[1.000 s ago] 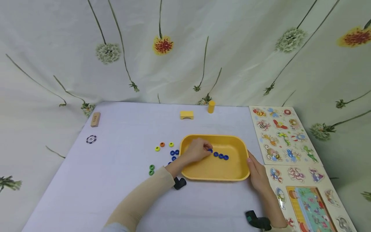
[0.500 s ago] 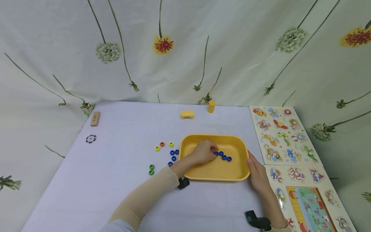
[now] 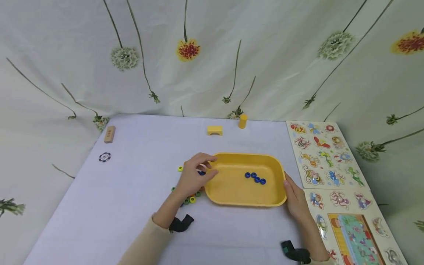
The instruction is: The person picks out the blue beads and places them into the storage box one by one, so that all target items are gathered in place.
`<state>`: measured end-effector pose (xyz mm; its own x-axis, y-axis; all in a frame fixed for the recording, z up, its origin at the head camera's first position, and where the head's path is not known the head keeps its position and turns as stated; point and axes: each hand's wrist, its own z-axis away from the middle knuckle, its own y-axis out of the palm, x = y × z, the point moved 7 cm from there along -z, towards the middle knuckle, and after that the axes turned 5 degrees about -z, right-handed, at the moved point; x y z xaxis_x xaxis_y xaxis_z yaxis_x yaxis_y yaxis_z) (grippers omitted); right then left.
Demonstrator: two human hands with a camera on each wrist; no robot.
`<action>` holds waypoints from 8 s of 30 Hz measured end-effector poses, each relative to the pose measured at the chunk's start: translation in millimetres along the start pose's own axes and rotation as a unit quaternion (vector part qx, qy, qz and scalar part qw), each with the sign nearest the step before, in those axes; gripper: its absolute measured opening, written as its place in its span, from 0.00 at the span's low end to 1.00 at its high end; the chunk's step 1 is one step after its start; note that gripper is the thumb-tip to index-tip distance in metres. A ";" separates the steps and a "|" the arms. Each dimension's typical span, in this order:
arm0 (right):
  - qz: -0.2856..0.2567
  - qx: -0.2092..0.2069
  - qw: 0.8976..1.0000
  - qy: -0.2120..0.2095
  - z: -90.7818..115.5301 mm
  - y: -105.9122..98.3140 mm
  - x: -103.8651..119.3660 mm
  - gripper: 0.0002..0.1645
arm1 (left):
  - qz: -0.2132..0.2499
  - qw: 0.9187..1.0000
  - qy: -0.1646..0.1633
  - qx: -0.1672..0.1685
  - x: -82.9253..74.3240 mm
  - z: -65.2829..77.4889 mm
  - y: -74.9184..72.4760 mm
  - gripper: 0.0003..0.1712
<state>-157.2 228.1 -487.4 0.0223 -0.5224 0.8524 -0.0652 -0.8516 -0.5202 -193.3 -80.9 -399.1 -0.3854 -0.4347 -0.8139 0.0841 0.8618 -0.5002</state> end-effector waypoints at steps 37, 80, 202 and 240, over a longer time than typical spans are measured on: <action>-0.006 -0.008 1.000 -0.003 -0.4 0.4 -0.6 0.28 | -0.207 0.960 -0.190 -0.013 105.9 20.4 -11.5 0.13; -0.001 -0.001 1.000 0.002 1.3 0.7 0.2 0.28 | -0.117 0.981 -0.003 0.154 -10.2 -29.1 110.5 0.15; -0.004 -0.004 1.000 0.007 -0.9 -1.1 -3.0 0.29 | -0.128 0.976 -0.176 0.019 98.0 34.9 -6.1 0.23; -0.005 0.006 1.000 0.017 -1.2 -0.5 -2.9 0.30 | -0.197 0.960 -0.088 0.180 30.0 -52.4 112.8 0.10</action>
<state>-158.5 230.1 -489.5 -0.0119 -0.5114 0.8593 -0.0534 -0.8578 -0.5112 -243.6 17.0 -464.5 -0.2934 -0.7735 -0.5618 0.2874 0.4891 -0.8235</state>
